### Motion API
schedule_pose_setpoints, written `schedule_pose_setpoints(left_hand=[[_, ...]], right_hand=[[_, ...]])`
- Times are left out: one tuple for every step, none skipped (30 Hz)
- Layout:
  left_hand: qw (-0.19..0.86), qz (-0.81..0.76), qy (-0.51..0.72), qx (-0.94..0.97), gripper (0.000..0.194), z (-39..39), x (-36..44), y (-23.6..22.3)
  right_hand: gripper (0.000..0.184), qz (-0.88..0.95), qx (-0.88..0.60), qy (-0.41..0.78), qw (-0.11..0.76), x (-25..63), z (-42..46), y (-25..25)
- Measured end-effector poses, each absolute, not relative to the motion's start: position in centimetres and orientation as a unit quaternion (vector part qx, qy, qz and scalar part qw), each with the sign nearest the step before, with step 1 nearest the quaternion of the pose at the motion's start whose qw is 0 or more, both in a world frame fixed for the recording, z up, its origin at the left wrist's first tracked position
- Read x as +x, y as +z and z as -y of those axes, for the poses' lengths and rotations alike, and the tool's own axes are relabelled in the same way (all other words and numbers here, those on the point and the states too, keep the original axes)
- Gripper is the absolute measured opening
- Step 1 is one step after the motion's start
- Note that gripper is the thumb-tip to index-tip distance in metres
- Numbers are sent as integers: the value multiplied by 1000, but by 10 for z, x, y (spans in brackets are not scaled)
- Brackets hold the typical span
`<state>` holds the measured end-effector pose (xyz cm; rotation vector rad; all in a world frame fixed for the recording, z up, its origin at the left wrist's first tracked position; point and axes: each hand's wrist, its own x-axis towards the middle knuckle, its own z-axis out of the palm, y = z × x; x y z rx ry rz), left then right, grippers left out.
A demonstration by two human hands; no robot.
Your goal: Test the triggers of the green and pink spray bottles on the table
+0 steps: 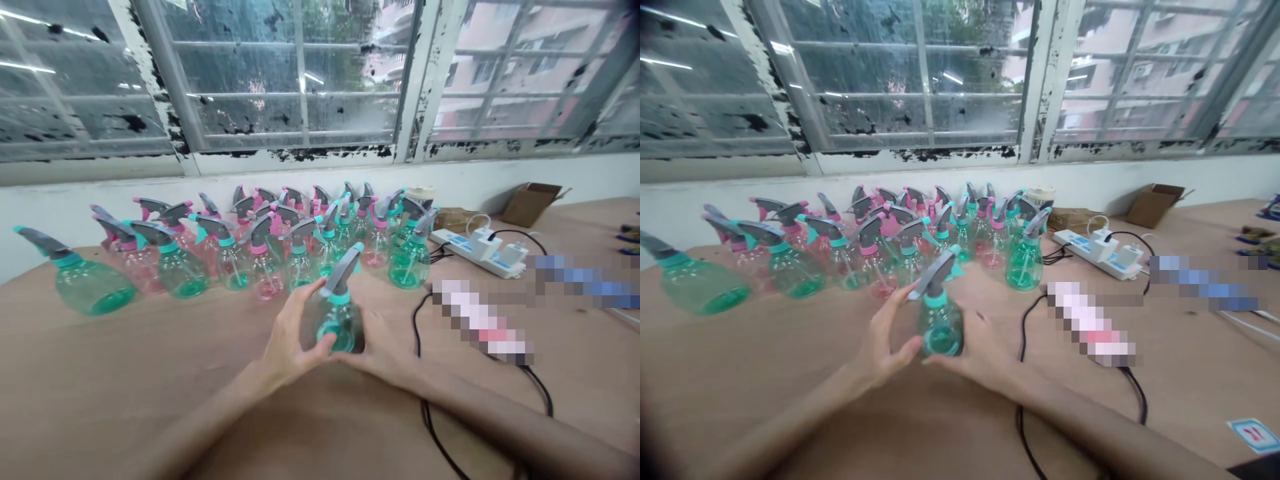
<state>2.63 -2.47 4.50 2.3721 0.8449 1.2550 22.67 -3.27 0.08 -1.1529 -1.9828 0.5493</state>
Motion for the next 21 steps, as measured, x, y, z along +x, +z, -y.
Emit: schedule_pose_setpoints(left_hand=[[148, -306, 422, 840, 63, 27, 21, 37], [138, -318, 399, 849, 62, 29, 15, 29], [131, -333, 380, 853, 60, 32, 9, 22], [126, -349, 367, 853, 57, 34, 4, 17], [121, -365, 359, 851, 54, 35, 0, 14], [115, -378, 358, 846, 50, 36, -3, 11], [108, -388, 362, 841, 45, 37, -5, 10], [101, -392, 369, 837, 42, 37, -6, 10], [93, -393, 376, 834, 40, 36, -6, 9], [87, -390, 381, 834, 38, 35, -6, 9], [81, -386, 383, 835, 38, 35, -5, 9], [75, -382, 385, 837, 38, 34, -5, 8], [69, -376, 384, 840, 38, 34, -4, 8], [64, -372, 381, 844, 38, 34, -3, 7], [60, -368, 378, 847, 38, 33, -3, 7], [56, -365, 376, 850, 38, 33, -2, 7], [53, -364, 375, 851, 38, 33, -2, 6], [52, -364, 374, 852, 38, 33, -2, 6], [51, -364, 373, 852, 38, 33, -2, 6], [51, -366, 371, 852, 37, 32, -2, 5], [50, -367, 371, 851, 37, 32, -2, 5]], right_hand=[[80, 768, -470, 193, 390, 234, 24, 0], [83, 755, -492, 173, 398, 241, 15, -2], [89, 741, -512, 157, 405, 248, 5, -3], [93, 726, -533, 147, 409, 254, -5, -4], [96, 713, -552, 141, 408, 260, -15, -5], [100, 701, -571, 136, 406, 264, -23, -6], [101, 691, -584, 132, 405, 267, -31, -7], [102, 684, -593, 128, 404, 269, -38, -8], [102, 680, -598, 123, 406, 271, -45, -8], [101, 677, -600, 118, 410, 271, -50, -9], [101, 674, -602, 113, 413, 272, -55, -9], [101, 670, -605, 106, 416, 271, -59, -9], [103, 665, -611, 98, 417, 271, -63, -10], [107, 660, -618, 88, 417, 270, -65, -10], [112, 656, -626, 78, 415, 269, -67, -11], [117, 653, -633, 67, 411, 267, -68, -12], [121, 652, -637, 57, 407, 267, -67, -13], [123, 653, -640, 47, 402, 266, -65, -13], [121, 656, -640, 37, 399, 266, -62, -13], [115, 660, -638, 28, 396, 267, -58, -12], [106, 663, -635, 20, 395, 270, -52, -10]])
